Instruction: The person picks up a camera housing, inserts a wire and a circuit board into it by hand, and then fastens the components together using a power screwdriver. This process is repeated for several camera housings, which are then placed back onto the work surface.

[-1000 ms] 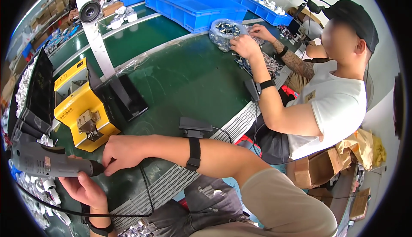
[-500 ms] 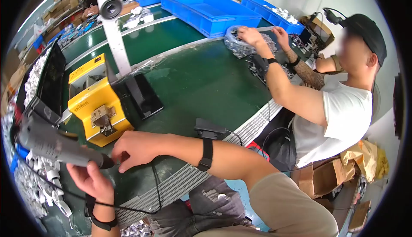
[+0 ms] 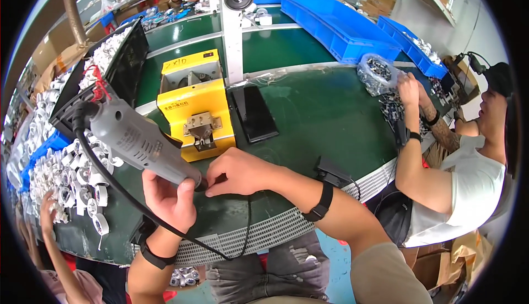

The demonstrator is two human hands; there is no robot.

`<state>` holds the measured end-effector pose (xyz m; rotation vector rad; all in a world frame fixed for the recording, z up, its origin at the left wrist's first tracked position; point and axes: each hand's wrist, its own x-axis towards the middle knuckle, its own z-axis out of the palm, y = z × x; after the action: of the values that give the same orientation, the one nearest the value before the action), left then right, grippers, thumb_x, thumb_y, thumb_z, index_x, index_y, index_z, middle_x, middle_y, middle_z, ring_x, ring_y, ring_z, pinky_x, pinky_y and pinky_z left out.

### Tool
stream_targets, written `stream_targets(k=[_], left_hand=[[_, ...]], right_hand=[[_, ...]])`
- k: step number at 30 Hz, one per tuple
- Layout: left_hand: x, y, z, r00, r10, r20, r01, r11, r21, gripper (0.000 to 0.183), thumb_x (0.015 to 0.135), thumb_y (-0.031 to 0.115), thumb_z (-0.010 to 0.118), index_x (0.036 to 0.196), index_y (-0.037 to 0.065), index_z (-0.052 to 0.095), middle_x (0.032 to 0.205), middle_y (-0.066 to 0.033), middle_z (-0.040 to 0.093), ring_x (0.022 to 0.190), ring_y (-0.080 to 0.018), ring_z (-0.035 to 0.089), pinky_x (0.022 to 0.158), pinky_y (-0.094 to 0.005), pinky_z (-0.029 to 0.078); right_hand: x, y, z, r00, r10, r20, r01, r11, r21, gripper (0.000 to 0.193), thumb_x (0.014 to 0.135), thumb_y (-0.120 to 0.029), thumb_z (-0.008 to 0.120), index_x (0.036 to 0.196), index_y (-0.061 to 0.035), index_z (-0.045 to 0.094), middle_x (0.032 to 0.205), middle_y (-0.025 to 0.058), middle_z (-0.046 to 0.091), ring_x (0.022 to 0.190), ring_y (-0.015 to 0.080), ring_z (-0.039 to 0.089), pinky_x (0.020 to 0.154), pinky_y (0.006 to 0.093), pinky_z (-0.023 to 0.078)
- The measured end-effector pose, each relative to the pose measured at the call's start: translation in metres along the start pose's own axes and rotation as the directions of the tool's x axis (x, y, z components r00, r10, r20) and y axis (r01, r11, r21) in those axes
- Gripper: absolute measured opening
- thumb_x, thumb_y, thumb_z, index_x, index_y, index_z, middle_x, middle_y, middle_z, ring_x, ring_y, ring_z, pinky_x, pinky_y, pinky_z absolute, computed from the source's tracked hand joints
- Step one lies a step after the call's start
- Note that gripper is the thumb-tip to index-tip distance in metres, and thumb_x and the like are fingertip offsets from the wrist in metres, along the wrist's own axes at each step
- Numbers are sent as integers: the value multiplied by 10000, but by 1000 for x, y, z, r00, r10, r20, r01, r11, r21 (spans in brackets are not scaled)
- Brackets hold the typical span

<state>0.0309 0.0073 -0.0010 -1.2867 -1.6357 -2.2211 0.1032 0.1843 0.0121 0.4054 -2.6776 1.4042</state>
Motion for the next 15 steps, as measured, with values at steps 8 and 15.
stream_targets(k=[8, 15], left_hand=[[-3, 0, 0, 1000, -2, 1, 2, 1000, 0, 541, 857, 145, 686, 1267, -15, 373, 1170, -130, 537, 1009, -198, 558, 889, -334, 456], [-2, 5, 7, 999, 45, -16, -44, 997, 58, 507, 901, 245, 602, 1274, -21, 385, 1100, -133, 554, 952, -204, 569, 852, -339, 463]], right_hand=[[-1, 0, 3, 999, -24, -33, 24, 1000, -19, 162, 748, -178, 759, 771, -32, 693, 733, 75, 662, 675, 245, 639, 625, 326, 487], [0, 7, 4, 994, -98, -44, 104, 982, 160, 190, 789, -186, 733, 859, -13, 699, 750, 116, 672, 681, 236, 641, 661, 338, 500]])
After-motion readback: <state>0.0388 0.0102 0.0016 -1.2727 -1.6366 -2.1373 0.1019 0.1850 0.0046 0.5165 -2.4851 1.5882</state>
